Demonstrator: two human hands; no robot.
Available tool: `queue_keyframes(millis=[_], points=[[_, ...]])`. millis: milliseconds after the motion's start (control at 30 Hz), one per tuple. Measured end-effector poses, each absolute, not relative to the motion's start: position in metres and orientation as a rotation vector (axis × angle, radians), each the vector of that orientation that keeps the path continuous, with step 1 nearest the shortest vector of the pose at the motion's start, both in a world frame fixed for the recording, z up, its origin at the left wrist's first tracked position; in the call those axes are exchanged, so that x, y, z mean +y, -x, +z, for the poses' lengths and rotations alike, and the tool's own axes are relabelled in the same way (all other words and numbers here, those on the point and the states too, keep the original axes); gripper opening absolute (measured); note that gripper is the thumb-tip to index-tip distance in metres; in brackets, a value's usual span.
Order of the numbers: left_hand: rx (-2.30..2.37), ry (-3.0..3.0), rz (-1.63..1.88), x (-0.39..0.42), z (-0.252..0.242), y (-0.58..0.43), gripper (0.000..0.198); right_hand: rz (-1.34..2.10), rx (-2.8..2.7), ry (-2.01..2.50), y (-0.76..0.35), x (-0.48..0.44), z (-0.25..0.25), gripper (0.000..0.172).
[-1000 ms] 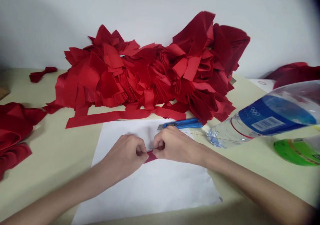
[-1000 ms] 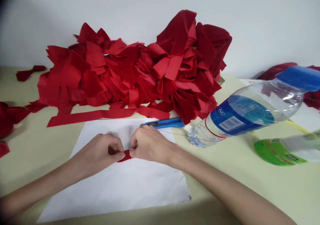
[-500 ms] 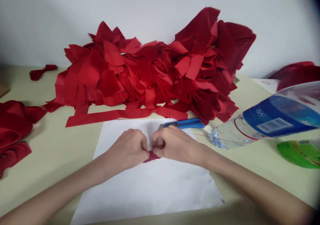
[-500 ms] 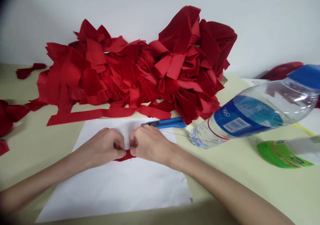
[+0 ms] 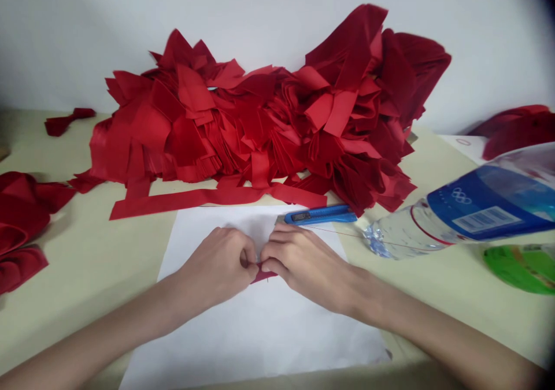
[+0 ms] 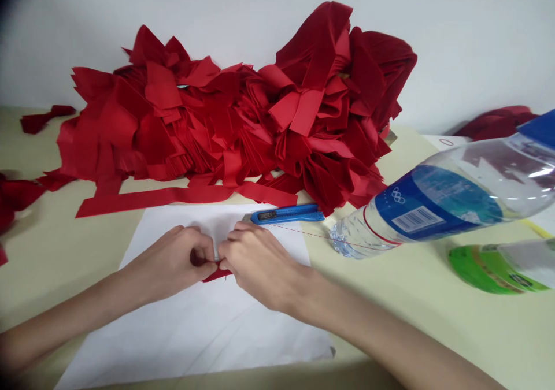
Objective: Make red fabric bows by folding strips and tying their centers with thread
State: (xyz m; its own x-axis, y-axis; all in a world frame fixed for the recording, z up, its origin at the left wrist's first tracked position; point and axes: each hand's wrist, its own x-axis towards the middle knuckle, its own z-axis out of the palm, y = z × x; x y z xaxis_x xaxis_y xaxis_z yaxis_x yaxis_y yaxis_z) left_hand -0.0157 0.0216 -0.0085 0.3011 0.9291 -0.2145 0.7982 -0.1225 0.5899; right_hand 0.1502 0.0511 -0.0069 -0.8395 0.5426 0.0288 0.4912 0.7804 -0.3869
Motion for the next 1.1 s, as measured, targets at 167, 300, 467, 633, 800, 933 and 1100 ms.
queue_keyframes(millis=[167,300,467,633,800,933,1100], points=[[1.514,-2.167,0.412,0.010,-0.017,0.016,0.023,0.314,-2.966,0.674,-0.158,0.046,-0.014,0.020],[1.438,-2.360,0.548,-0.004,-0.026,0.018,0.024,0.137,-2.947,0.605,-0.165,0.042,-0.023,0.020],[1.327,-2.738,0.678,-0.018,-0.040,0.024,0.024,-0.059,-2.861,0.462,-0.169,0.042,-0.032,0.024],[1.132,-3.092,0.665,-0.025,-0.047,0.034,0.027,-0.180,-2.803,0.215,-0.172,0.042,-0.034,0.024],[1.078,-3.217,0.628,-0.029,-0.048,0.038,0.027,-0.291,-2.814,0.110,-0.174,0.038,-0.033,0.023],[1.128,-3.181,0.584,-0.031,-0.046,0.035,0.027,-0.259,-2.866,0.139,-0.180,0.036,-0.031,0.020],[1.247,-3.085,0.631,-0.032,-0.041,0.030,0.024,-0.037,-2.902,0.295,-0.181,0.039,-0.027,0.015]])
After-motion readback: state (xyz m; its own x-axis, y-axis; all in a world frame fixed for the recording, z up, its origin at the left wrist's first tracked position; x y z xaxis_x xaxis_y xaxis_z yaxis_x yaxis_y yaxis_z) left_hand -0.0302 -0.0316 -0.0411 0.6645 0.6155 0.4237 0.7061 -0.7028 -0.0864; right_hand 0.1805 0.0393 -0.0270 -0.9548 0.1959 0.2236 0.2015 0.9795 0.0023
